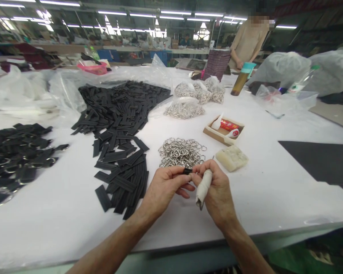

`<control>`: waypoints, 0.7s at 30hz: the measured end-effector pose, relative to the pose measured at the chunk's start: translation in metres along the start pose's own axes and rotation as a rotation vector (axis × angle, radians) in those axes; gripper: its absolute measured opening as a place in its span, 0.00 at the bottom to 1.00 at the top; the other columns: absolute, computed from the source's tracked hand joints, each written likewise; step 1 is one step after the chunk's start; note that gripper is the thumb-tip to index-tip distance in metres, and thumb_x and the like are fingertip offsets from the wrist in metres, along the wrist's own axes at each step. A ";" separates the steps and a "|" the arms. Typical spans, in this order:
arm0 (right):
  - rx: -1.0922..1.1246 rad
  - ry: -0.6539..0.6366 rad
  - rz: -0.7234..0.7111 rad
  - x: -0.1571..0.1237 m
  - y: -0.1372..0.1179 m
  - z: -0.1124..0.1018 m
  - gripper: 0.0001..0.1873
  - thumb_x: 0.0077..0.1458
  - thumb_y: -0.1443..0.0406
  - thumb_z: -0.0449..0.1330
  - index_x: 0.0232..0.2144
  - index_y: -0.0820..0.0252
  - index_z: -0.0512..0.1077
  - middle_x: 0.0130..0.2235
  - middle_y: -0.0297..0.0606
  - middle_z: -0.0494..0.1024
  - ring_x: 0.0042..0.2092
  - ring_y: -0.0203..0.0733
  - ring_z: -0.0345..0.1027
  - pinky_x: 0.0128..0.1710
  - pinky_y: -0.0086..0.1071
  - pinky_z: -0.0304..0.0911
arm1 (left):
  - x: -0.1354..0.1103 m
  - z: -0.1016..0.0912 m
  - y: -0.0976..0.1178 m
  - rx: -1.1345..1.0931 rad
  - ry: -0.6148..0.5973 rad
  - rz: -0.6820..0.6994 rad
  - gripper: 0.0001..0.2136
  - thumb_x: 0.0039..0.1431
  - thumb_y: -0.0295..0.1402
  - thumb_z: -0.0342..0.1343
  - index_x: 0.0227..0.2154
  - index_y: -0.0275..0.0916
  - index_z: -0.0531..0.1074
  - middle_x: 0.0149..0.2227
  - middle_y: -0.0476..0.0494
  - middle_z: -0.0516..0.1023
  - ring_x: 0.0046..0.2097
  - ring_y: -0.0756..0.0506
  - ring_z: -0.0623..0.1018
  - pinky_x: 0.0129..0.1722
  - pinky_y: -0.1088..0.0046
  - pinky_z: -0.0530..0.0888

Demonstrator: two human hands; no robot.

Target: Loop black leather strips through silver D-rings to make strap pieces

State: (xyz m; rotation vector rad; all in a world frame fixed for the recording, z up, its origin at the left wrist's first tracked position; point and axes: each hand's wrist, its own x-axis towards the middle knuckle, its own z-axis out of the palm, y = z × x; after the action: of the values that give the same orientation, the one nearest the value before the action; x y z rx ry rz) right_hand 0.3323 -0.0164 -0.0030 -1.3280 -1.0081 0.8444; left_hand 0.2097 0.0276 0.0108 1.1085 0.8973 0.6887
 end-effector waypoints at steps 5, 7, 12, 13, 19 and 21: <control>-0.024 -0.005 0.021 0.000 0.001 0.001 0.05 0.50 0.66 0.59 0.27 0.57 0.63 0.29 0.30 0.71 0.27 0.33 0.62 0.26 0.27 0.60 | -0.002 0.003 0.002 0.050 -0.015 0.001 0.08 0.49 0.30 0.58 0.33 0.35 0.77 0.27 0.47 0.77 0.27 0.49 0.75 0.27 0.76 0.73; -0.016 -0.009 0.026 0.001 0.001 0.000 0.06 0.49 0.66 0.59 0.26 0.57 0.63 0.29 0.30 0.71 0.27 0.32 0.61 0.26 0.26 0.60 | -0.001 0.003 0.001 0.060 -0.011 0.006 0.08 0.49 0.30 0.58 0.32 0.35 0.77 0.27 0.47 0.77 0.28 0.49 0.75 0.27 0.76 0.73; 0.013 -0.002 0.018 0.002 0.002 0.002 0.06 0.49 0.66 0.59 0.26 0.57 0.63 0.30 0.29 0.70 0.29 0.33 0.62 0.27 0.26 0.61 | 0.002 0.002 -0.005 0.018 0.033 0.024 0.06 0.50 0.31 0.57 0.29 0.34 0.75 0.27 0.45 0.76 0.31 0.46 0.77 0.31 0.73 0.75; 0.018 0.000 0.021 0.002 0.002 0.002 0.07 0.49 0.66 0.59 0.26 0.57 0.63 0.30 0.30 0.70 0.29 0.33 0.62 0.27 0.26 0.61 | 0.002 0.002 -0.006 0.001 0.039 0.019 0.06 0.50 0.31 0.58 0.29 0.34 0.75 0.27 0.45 0.77 0.32 0.46 0.77 0.32 0.73 0.75; 0.164 -0.016 0.067 -0.001 0.004 0.004 0.11 0.50 0.65 0.60 0.25 0.56 0.59 0.30 0.30 0.70 0.28 0.33 0.63 0.28 0.27 0.62 | 0.000 0.003 -0.007 -0.031 0.094 -0.018 0.05 0.48 0.32 0.59 0.27 0.35 0.74 0.26 0.45 0.77 0.31 0.45 0.79 0.32 0.71 0.77; 0.194 -0.018 0.082 -0.002 0.004 0.005 0.11 0.50 0.65 0.60 0.25 0.56 0.59 0.29 0.29 0.69 0.28 0.33 0.63 0.28 0.27 0.62 | 0.000 0.003 -0.007 -0.038 0.106 -0.024 0.05 0.48 0.32 0.60 0.26 0.35 0.73 0.25 0.45 0.77 0.30 0.45 0.79 0.32 0.70 0.77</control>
State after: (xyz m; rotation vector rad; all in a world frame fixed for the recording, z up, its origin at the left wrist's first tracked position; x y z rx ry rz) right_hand 0.3270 -0.0160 -0.0074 -1.2041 -0.8667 0.9924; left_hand 0.2125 0.0241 0.0044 1.0340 0.9828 0.7476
